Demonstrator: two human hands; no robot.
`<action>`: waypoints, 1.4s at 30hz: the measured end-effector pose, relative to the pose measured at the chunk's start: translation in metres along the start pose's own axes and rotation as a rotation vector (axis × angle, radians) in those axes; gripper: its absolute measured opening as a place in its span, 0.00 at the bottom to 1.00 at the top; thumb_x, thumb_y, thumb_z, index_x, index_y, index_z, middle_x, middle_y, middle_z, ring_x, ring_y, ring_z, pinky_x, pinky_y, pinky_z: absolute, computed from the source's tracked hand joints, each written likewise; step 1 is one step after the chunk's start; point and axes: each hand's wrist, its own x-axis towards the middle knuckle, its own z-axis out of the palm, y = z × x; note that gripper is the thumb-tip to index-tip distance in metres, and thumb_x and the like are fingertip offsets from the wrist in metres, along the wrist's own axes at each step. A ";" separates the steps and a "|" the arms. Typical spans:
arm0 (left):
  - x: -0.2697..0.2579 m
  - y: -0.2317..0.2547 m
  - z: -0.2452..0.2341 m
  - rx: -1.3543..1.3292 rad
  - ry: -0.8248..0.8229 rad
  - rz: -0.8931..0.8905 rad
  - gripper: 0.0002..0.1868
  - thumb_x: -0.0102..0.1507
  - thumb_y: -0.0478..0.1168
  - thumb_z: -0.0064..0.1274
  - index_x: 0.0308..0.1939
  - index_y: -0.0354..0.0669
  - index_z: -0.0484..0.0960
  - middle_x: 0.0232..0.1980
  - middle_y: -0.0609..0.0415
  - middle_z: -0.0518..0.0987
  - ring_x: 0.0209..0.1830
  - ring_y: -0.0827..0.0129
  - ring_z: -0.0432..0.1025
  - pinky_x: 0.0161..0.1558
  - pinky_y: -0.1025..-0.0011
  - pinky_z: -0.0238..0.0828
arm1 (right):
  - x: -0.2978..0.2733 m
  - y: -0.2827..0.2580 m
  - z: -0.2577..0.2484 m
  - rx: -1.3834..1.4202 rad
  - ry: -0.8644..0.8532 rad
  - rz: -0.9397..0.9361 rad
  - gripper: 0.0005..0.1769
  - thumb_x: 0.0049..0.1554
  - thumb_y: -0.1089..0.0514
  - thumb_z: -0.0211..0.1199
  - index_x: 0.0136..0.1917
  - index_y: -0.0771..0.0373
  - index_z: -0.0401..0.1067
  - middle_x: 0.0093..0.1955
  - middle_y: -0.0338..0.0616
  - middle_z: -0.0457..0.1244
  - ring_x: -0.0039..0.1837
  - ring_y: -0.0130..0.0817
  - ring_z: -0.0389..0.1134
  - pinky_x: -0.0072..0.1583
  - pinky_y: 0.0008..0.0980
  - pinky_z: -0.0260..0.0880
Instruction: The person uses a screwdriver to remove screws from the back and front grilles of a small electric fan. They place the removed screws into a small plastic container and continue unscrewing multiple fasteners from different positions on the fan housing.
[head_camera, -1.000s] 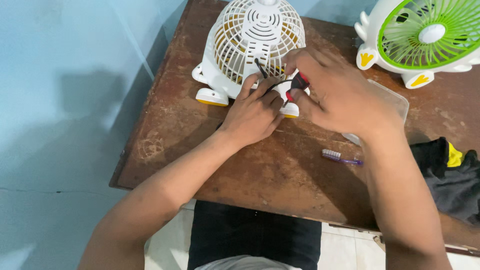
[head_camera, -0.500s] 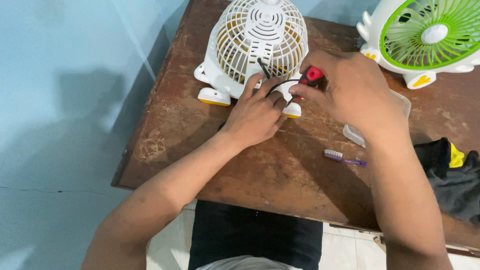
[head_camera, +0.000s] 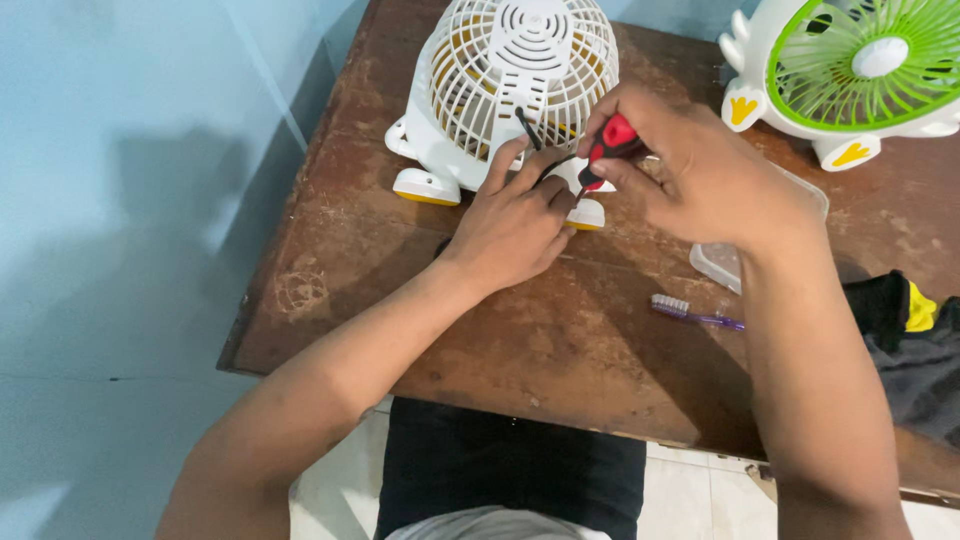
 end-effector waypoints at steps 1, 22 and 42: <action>-0.001 0.001 0.001 0.005 -0.004 0.000 0.16 0.61 0.44 0.60 0.46 0.35 0.84 0.51 0.50 0.80 0.73 0.59 0.60 0.75 0.49 0.41 | 0.000 0.001 0.001 -0.010 0.015 0.007 0.16 0.60 0.64 0.64 0.60 0.66 0.65 0.48 0.51 0.70 0.50 0.49 0.74 0.51 0.41 0.72; 0.059 -0.020 -0.056 -0.696 0.324 0.057 0.19 0.63 0.42 0.71 0.50 0.43 0.78 0.47 0.53 0.76 0.48 0.61 0.76 0.52 0.69 0.73 | -0.013 0.042 0.031 -0.102 0.161 0.076 0.17 0.54 0.53 0.69 0.50 0.69 0.74 0.45 0.57 0.68 0.48 0.59 0.69 0.50 0.48 0.69; 0.064 -0.017 -0.024 -0.917 0.350 -0.009 0.19 0.62 0.38 0.70 0.56 0.47 0.84 0.45 0.57 0.80 0.46 0.70 0.76 0.54 0.72 0.75 | -0.041 0.093 0.089 0.419 0.138 0.245 0.12 0.60 0.68 0.67 0.57 0.69 0.73 0.53 0.42 0.69 0.56 0.28 0.70 0.60 0.32 0.73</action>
